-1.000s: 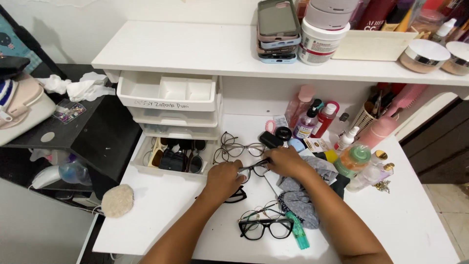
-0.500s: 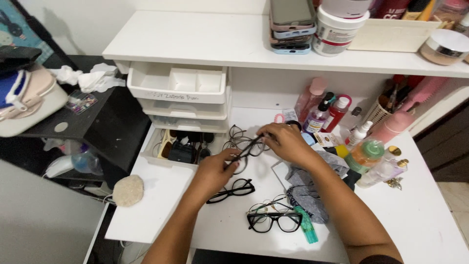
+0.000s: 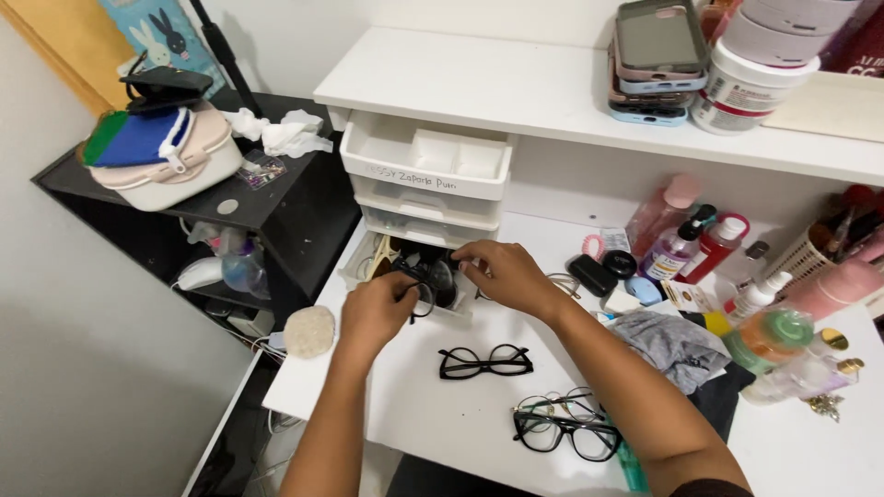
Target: Organizing several pairs of glasses into a small plastic drawer set and wiping down cosmetic bottles with a cloth.
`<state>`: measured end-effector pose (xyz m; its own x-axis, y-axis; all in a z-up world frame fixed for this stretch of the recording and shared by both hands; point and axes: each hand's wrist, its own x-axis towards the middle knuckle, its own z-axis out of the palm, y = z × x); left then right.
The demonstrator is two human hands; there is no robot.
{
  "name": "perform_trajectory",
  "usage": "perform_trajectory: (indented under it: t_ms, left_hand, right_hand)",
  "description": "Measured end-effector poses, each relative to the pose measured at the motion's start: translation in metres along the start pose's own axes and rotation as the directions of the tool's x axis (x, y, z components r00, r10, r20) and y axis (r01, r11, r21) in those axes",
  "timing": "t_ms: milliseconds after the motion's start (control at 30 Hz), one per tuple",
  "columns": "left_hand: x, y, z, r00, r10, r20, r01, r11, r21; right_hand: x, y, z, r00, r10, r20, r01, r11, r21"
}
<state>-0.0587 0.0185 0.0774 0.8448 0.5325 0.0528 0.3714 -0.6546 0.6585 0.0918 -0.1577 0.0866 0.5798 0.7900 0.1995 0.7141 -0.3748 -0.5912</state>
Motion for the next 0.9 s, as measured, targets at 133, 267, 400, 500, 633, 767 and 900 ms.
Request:
perform_trajectory:
  t_ms: [133, 267, 400, 500, 633, 767, 900]
  left_hand:
    - [0.021, 0.001, 0.031, 0.998, 0.024, 0.064, -0.026, 0.999, 0.040]
    - [0.041, -0.005, 0.077, 0.986, 0.167, 0.017, -0.168, 0.986, 0.013]
    - [0.049, -0.007, 0.110, 0.957, 0.282, -0.065, -0.270, 0.951, 0.148]
    - [0.042, 0.006, 0.107, 0.965, 0.260, -0.035, -0.240, 0.928, 0.284]
    - [0.038, 0.004, 0.105, 0.953, 0.296, -0.065, -0.252, 0.894, 0.371]
    - [0.034, 0.011, 0.096, 0.953, 0.296, -0.062, -0.258, 0.902, 0.347]
    - [0.022, 0.032, 0.089, 0.923, 0.365, -0.119, -0.323, 0.906, 0.273]
  right_hand:
    - [-0.001, 0.005, 0.002, 0.999, 0.037, 0.006, -0.037, 0.999, -0.016]
    - [-0.004, 0.013, 0.000, 0.998, 0.057, 0.010, -0.057, 0.997, -0.051]
    - [-0.004, 0.028, 0.009, 0.998, 0.059, 0.020, -0.057, 0.995, -0.082]
    - [-0.005, 0.028, 0.012, 0.995, 0.087, 0.055, -0.080, 0.990, -0.120]
    - [-0.004, 0.039, 0.015, 0.994, 0.090, 0.067, -0.080, 0.988, -0.133]
    - [-0.002, 0.074, 0.000, 0.995, 0.086, -0.050, -0.094, 0.979, -0.179]
    - [-0.011, 0.105, -0.018, 0.977, 0.179, -0.119, -0.213, 0.867, -0.451]
